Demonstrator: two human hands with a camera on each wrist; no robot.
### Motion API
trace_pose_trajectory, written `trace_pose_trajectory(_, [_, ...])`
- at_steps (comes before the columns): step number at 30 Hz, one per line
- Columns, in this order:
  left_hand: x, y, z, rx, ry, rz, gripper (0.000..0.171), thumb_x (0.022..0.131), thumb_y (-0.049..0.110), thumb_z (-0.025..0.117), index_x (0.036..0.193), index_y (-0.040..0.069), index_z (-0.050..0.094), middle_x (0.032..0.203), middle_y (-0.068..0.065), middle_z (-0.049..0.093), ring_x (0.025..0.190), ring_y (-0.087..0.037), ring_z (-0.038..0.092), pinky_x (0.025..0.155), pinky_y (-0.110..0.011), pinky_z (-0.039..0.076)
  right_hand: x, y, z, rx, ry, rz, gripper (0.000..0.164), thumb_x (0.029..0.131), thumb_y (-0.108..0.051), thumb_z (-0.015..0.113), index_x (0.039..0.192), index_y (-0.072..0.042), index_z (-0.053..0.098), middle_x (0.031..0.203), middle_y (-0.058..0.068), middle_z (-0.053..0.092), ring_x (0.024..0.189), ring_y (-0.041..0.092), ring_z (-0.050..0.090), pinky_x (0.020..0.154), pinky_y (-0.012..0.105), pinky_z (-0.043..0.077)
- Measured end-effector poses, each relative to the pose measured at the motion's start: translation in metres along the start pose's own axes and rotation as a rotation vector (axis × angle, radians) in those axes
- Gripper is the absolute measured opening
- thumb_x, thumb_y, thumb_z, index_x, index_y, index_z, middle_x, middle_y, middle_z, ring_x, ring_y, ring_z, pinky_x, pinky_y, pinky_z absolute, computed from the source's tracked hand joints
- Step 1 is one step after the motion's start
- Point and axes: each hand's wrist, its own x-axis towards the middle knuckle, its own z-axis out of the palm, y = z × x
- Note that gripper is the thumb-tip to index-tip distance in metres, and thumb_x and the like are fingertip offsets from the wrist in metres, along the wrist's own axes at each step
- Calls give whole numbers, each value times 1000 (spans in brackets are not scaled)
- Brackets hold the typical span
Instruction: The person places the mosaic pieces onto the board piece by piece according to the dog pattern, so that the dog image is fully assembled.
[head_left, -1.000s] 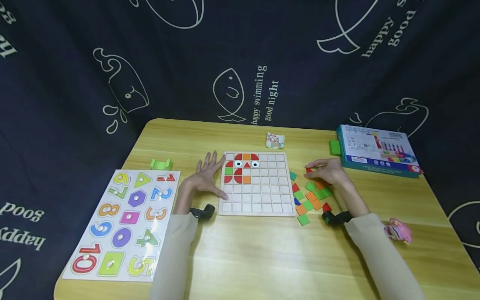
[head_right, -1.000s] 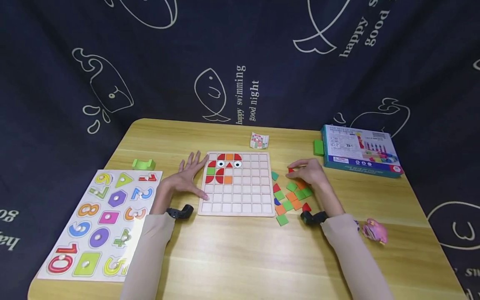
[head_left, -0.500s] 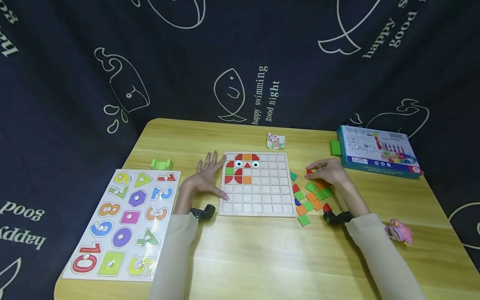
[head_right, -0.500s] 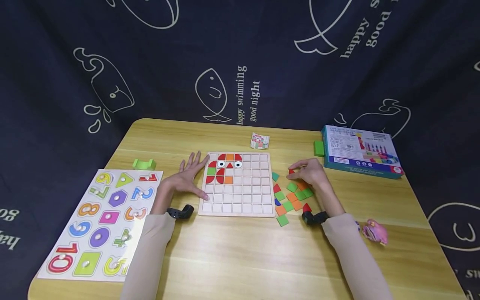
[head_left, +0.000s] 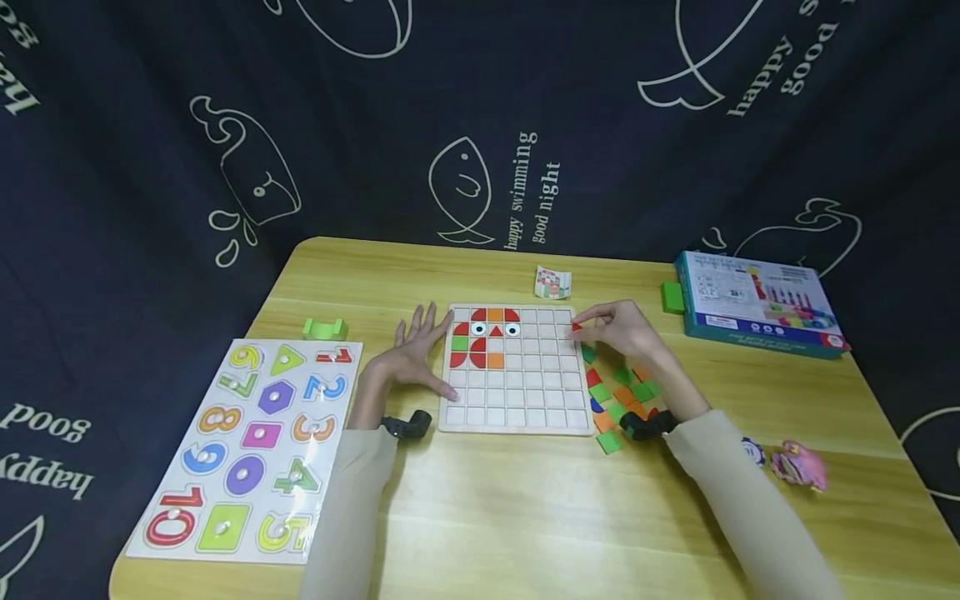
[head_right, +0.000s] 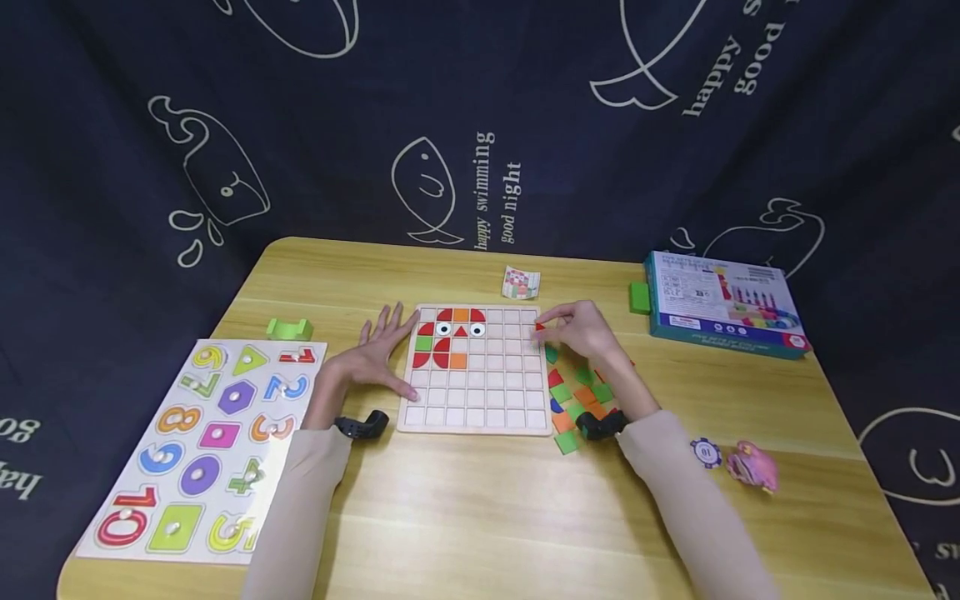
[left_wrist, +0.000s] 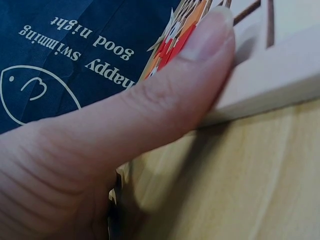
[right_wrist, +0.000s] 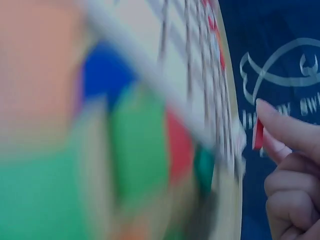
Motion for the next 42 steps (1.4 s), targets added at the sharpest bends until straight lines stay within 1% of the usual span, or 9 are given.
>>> trace_pose_trajectory(5, [0, 1, 0, 0, -1, -10, 142, 51, 62, 86, 156, 26, -2, 161, -10, -23, 147, -31, -26, 120, -55, -16, 18, -29, 33, 27, -26, -20, 26, 76, -23, 83, 98, -9, 76, 58, -5, 31, 53, 14, 23, 51, 28, 21])
trace_pose_trajectory(10, [0, 1, 0, -13, 10, -1, 140, 52, 59, 87, 156, 25, -1, 161, -11, -22, 148, -31, -26, 119, -56, -16, 29, -42, 55, 8, -14, -19, 24, 73, -19, 85, 94, -10, 78, 90, 3, 61, 54, 14, 25, 52, 26, 23])
trace_pose_trajectory(13, [0, 1, 0, -18, 13, 2, 140, 52, 58, 88, 156, 25, 0, 161, -11, -22, 148, -32, -26, 119, -56, -16, 30, -44, 60, 23, -20, -13, 27, 71, -18, 86, 95, -10, 78, 108, 7, 66, 62, 17, 32, 55, 28, 28])
trace_pose_trajectory(19, [-1, 0, 0, -23, 12, -5, 141, 52, 58, 88, 156, 25, -1, 161, -10, -22, 148, -31, -26, 119, -55, -17, 30, -40, 58, 23, -27, -3, 25, 72, -15, 85, 96, -11, 78, 116, 6, 67, 80, 19, 38, 61, 29, 29])
trace_pose_trajectory(26, [0, 0, -1, -16, 9, 3, 141, 53, 60, 87, 156, 24, -2, 161, -12, -22, 147, -33, -26, 119, -57, -16, 32, -39, 56, 0, -36, 4, 22, 73, -14, 84, 95, -10, 79, 114, 9, 72, 95, 19, 53, 67, 26, 32])
trace_pose_trajectory(30, [0, 0, -2, 2, 5, 3, 141, 53, 60, 87, 156, 24, -3, 161, -12, -23, 147, -33, -26, 118, -58, -16, 32, -39, 54, 4, -43, -18, 24, 71, -13, 85, 95, -11, 79, 109, 7, 72, 75, 18, 41, 61, 28, 27])
trace_pose_trajectory(33, [0, 2, -2, 5, 4, 6, 140, 54, 59, 87, 156, 25, -3, 161, -12, -23, 147, -32, -26, 119, -57, -16, 28, -34, 48, 22, -40, -12, 27, 70, -14, 86, 96, -13, 79, 92, -1, 69, 64, 17, 30, 55, 28, 25])
trace_pose_trajectory(36, [0, 3, -2, 2, -1, 11, 139, 55, 59, 86, 156, 25, -4, 161, -12, -23, 147, -32, -27, 119, -56, -16, 18, -26, 35, 25, -25, 12, 30, 71, -17, 85, 100, -14, 78, 73, -10, 58, 61, 15, 30, 54, 27, 25])
trace_pose_trajectory(42, [-2, 2, -2, 16, 7, 11, 139, 56, 59, 86, 156, 23, -3, 160, -13, -23, 147, -33, -25, 119, -57, -15, -9, 2, -3, -40, 2, 43, 32, 78, -22, 80, 108, -12, 74, 54, -4, 32, 52, 17, 31, 51, 28, 26])
